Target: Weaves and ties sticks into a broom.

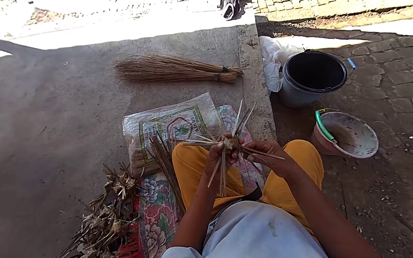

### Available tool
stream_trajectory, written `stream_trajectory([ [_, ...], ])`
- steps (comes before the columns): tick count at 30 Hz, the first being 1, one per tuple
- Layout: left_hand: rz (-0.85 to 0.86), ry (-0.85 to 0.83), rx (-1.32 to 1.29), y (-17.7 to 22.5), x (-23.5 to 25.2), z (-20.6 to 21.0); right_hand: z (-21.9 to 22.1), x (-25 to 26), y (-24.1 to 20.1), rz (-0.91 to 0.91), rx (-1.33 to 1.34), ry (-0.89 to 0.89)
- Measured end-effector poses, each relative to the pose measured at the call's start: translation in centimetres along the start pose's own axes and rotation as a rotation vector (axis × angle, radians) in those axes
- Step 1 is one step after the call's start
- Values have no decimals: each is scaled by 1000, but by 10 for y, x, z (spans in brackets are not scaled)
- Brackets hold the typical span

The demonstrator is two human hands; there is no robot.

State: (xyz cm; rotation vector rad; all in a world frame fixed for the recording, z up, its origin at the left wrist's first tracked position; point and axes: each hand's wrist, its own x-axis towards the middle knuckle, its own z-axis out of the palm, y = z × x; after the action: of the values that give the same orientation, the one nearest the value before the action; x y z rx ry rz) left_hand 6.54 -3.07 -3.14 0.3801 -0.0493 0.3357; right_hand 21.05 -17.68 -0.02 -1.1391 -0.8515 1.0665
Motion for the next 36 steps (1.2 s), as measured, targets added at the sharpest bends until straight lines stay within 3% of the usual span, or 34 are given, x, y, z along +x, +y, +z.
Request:
stream_trajectory([
  [5, 0, 52, 239, -1, -5, -2, 1, 1, 7, -43, -139, 16],
  [12, -169, -31, 0, 7, -6, 0, -9, -8, -3, 26, -110, -228],
  [17, -152, 33, 202, 8, -4, 7, -15, -6, -10, 59, -108, -126],
  [21, -111, 103, 327, 3, -8, 12, -4, -2, -11, 13, -275, -22],
  [25, -91, 137, 243, 1, -9, 9, -4, -2, -3, -170, -501, -55],
  [29, -65, 104, 185, 0, -10, 5, -10, -3, 0, -183, -493, -104],
  [31, -8, 130, 351, 1, -11, 9, -13, -5, 1, -162, -568, -19],
  [34, 77, 99, 739, 11, -10, 16, -16, -6, -2, -148, -831, 279],
  [36, 211, 138, 1014, 9, -4, 20, -18, -6, -11, -174, -897, 360],
])
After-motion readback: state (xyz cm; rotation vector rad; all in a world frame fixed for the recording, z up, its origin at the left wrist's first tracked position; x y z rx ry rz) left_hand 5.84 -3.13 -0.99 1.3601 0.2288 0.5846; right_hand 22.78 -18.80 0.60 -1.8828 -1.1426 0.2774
